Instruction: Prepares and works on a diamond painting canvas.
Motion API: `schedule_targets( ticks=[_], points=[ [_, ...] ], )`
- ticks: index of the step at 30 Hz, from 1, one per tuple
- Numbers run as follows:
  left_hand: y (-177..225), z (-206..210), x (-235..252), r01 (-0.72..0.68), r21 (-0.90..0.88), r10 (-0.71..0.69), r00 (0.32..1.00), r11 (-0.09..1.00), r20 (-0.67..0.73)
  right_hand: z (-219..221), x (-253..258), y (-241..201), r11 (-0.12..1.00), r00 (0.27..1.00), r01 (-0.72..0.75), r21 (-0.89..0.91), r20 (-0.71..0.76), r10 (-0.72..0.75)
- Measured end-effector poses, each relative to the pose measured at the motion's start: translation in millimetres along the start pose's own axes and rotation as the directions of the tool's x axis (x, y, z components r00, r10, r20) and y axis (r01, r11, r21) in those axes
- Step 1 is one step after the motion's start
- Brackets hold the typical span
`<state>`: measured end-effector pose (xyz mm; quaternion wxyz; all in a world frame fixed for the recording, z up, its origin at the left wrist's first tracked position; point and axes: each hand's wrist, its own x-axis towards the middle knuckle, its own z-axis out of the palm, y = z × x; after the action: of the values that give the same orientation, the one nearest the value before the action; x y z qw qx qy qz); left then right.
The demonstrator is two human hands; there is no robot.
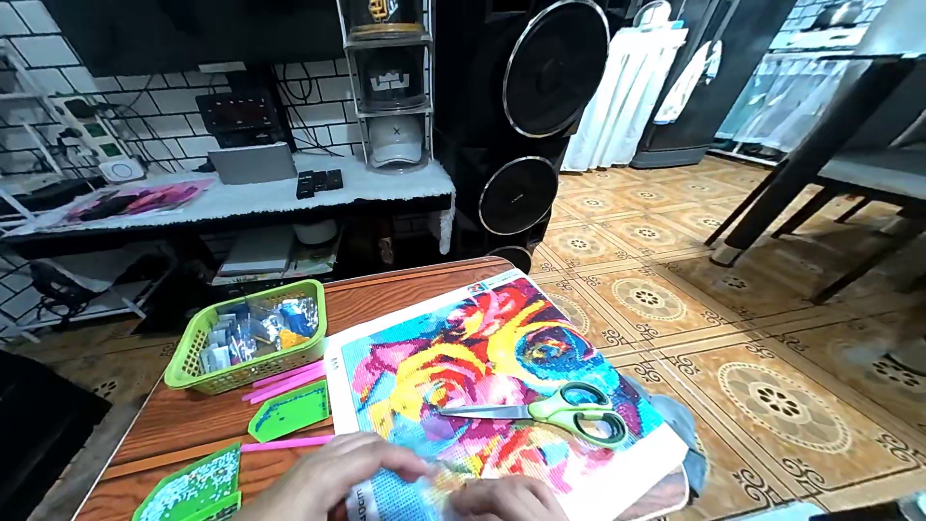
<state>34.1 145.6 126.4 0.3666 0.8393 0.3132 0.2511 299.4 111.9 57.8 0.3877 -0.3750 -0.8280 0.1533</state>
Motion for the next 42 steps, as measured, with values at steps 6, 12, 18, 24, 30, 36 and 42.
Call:
schedule_targets(
  ticks=[6,12,18,24,30,36,42],
  points=[
    [-5,11,23,-0.036,0.133,0.062,0.979,0.990,-0.196,-44,7,40,0.946,0.991,0.011,0.325,0.125,-0.055],
    [-19,29,50,0.098,0.294,-0.083,0.995,0.951,-0.064,-59,-1,60,0.946,0.980,0.129,0.297,0.108,-0.167],
    [-1,36,41,0.210,0.338,-0.200,0.978,0.917,-0.066,-66,-16,47,0.996,0.999,-0.016,0.087,0.035,0.013],
    [13,39,39,0.183,0.346,-0.174,0.983,0.920,-0.056,-80,-12,65,0.941,0.995,-0.095,0.324,0.013,0.096],
    [6,36,45,0.217,0.373,-0.211,0.976,0.902,-0.058,-85,-25,45,0.956,0.965,-0.240,0.167,-0.063,0.253],
    [3,38,47,0.252,0.398,-0.254,0.966,0.882,-0.047,-86,-25,44,0.913,0.906,-0.385,0.136,-0.135,0.402],
    [6,42,49,0.252,0.409,-0.248,0.967,0.877,-0.066,-92,-10,91,0.936,0.935,-0.315,0.160,-0.119,0.335]
  ],
)
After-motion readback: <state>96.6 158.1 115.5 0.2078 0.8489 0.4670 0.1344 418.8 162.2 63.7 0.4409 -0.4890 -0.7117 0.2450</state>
